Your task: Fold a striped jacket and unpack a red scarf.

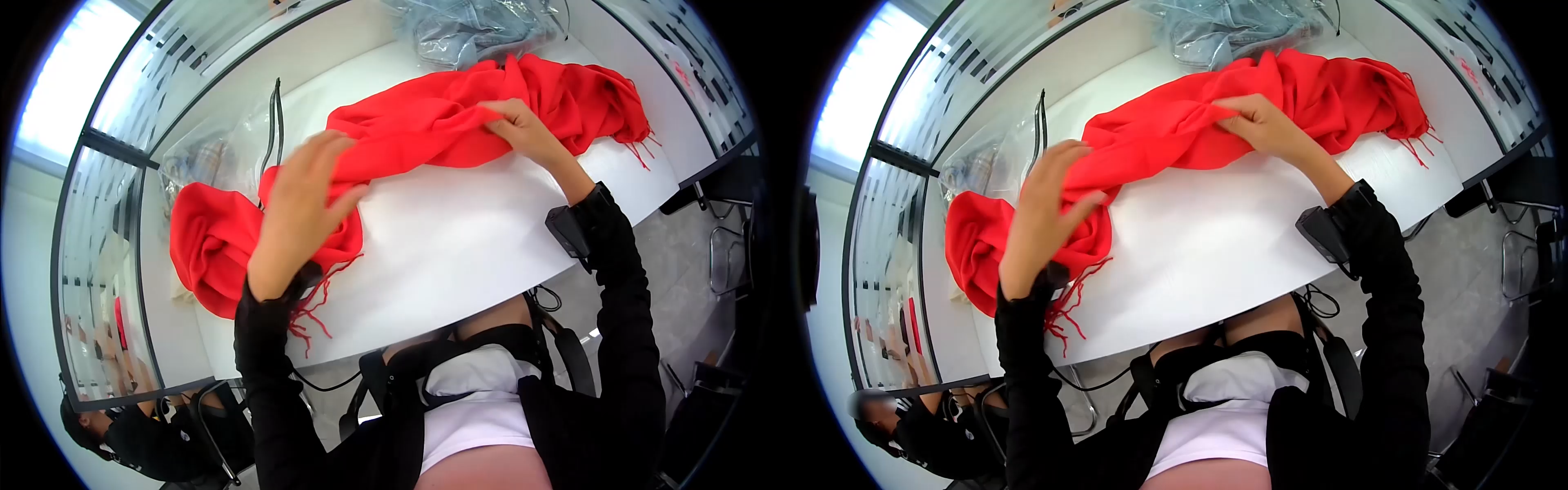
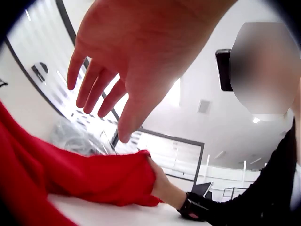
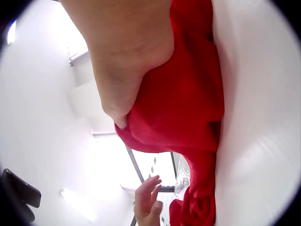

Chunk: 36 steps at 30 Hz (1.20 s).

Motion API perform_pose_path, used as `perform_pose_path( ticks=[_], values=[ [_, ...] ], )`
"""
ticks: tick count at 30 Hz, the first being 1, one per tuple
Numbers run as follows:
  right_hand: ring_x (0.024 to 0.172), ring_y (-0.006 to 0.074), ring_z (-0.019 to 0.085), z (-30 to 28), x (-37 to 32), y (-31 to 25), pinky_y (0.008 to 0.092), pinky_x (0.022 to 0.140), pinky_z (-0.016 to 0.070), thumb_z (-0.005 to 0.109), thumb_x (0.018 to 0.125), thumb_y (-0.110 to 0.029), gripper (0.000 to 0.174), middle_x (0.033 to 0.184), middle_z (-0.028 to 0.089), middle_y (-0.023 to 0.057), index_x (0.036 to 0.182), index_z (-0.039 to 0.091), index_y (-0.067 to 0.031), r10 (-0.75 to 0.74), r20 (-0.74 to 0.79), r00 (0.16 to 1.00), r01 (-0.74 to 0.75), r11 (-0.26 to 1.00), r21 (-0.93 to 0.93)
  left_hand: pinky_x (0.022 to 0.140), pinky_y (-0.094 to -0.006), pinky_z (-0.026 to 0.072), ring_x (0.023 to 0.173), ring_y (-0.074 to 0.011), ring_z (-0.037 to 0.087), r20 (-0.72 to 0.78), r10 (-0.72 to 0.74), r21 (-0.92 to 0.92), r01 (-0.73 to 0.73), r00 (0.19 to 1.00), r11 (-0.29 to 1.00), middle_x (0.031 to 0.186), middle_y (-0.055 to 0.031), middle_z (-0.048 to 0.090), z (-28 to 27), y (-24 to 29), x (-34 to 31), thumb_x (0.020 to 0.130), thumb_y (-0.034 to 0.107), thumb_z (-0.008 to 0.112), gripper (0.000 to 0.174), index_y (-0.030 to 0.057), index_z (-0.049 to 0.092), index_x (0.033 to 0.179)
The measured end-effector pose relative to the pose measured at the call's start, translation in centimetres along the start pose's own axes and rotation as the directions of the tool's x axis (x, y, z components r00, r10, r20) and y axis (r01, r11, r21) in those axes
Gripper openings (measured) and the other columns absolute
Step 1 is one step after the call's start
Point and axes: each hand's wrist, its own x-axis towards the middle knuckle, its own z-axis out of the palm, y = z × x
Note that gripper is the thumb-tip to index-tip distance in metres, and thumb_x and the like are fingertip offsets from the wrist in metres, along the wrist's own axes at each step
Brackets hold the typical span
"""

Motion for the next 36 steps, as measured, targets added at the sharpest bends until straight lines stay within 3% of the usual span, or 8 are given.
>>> perform_pose_path(
  ticks=[3,9,14,18,25,28,31,36],
  values=[
    [0.055,0.0061,0.044,-0.5,0.3,0.5,0.0202,0.051,0.0347,0.047,0.084,-0.001,0.023,0.061,0.052,0.0032,0.104,0.059,0.0016,-0.106,0.346,0.932,0.111,0.994,0.007,0.095,-0.0390,0.0341,0.111,-0.0302,0.042,0.138,0.104,-0.034,-0.100,0.985,0.994,0.122,-0.0127,0.044,2.7,-0.4,-0.3,0.070,0.014,0.068,0.062,0.0048,0.039,0.124],
    [0.047,0.0118,0.042,1.0,-0.1,-1.8,0.0220,0.047,0.0320,0.055,0.066,0.004,0.029,0.076,0.065,0.0097,0.091,0.067,-0.0042,-0.078,0.450,0.890,0.065,0.997,0.043,0.092,-0.0370,0.0376,0.104,-0.0278,0.049,0.260,0.339,-0.098,-0.325,0.904,0.941,0.108,-0.0093,0.055,4.0,-1.0,0.7,0.069,0.005,0.064,0.043,0.0038,0.046,0.108],
    [0.052,0.0190,0.050,0.4,0.0,-1.1,0.0264,0.052,0.0377,0.074,0.061,-0.015,0.033,0.072,0.063,0.0091,0.091,0.066,-0.0054,-0.143,0.386,0.911,0.221,0.961,-0.166,0.061,-0.0354,0.0428,0.062,-0.0361,0.050,0.151,0.018,-0.556,0.070,0.988,0.828,0.075,-0.0165,0.050,4.4,-1.4,-0.9,0.083,0.003,0.049,0.019,0.0008,0.038,0.098],
    [0.055,0.0268,0.048,-0.6,0.0,-0.8,0.0316,0.057,0.0394,0.076,0.061,-0.022,0.032,0.062,0.054,0.0112,0.085,0.063,-0.0062,-0.090,0.359,0.929,0.250,0.868,-0.430,0.050,-0.0269,0.0325,0.052,-0.0111,0.033,0.254,-0.255,-0.609,0.359,0.933,0.707,0.059,-0.0069,0.038,2.8,-2.7,-0.4,0.087,0.010,0.051,0.016,0.0026,0.040,0.095],
    [0.060,0.0308,0.049,-4.3,0.7,-1.7,0.0350,0.057,0.0396,0.070,0.064,-0.015,0.020,0.065,0.055,0.0148,0.074,0.060,-0.0019,0.175,0.505,0.845,0.257,0.696,-0.670,0.059,-0.0328,0.0419,0.061,-0.0295,0.051,0.601,0.010,-0.107,0.068,0.799,0.992,0.070,-0.0200,0.055,-2.5,-3.4,-0.2,0.066,0.035,0.073,0.048,-0.0035,0.057,0.090],
    [0.063,0.0308,0.050,-8.6,2.0,-4.5,0.0358,0.059,0.0402,0.069,0.066,-0.014,0.019,0.069,0.056,0.0156,0.079,0.060,-0.0025,0.183,0.574,0.798,0.336,0.655,-0.676,0.059,-0.0343,0.0421,0.059,-0.0287,0.050,0.681,-0.134,0.062,0.126,0.720,0.990,0.069,-0.0195,0.056,-9.0,-6.4,-0.5,0.067,0.026,0.073,0.035,-0.0031,0.060,0.082],
    [0.069,0.0273,0.054,-13.9,5.2,-10.7,0.0351,0.069,0.0440,0.065,0.073,-0.010,0.016,0.075,0.059,0.0153,0.087,0.060,-0.0028,0.378,0.306,0.874,0.141,0.405,-0.903,0.060,-0.0296,0.0438,0.057,-0.0192,0.053,0.503,-0.428,0.265,0.337,0.751,0.903,0.065,-0.0098,0.060,-17.3,-7.9,0.2,0.067,0.016,0.070,0.026,-0.0024,0.062,0.083],
    [0.068,0.0322,0.060,-22.6,10.2,-23.1,0.0377,0.059,0.0471,0.056,0.071,-0.010,0.020,0.075,0.063,0.0141,0.090,0.059,-0.0060,-0.451,0.165,0.877,0.238,0.110,-0.965,0.067,-0.0341,0.0476,0.071,-0.0234,0.060,-0.253,-0.270,0.500,0.364,0.929,0.786,0.082,-0.0119,0.063,-32.8,-13.1,3.3,0.075,0.015,0.059,0.022,0.0038,0.060,0.094]
  ],
)
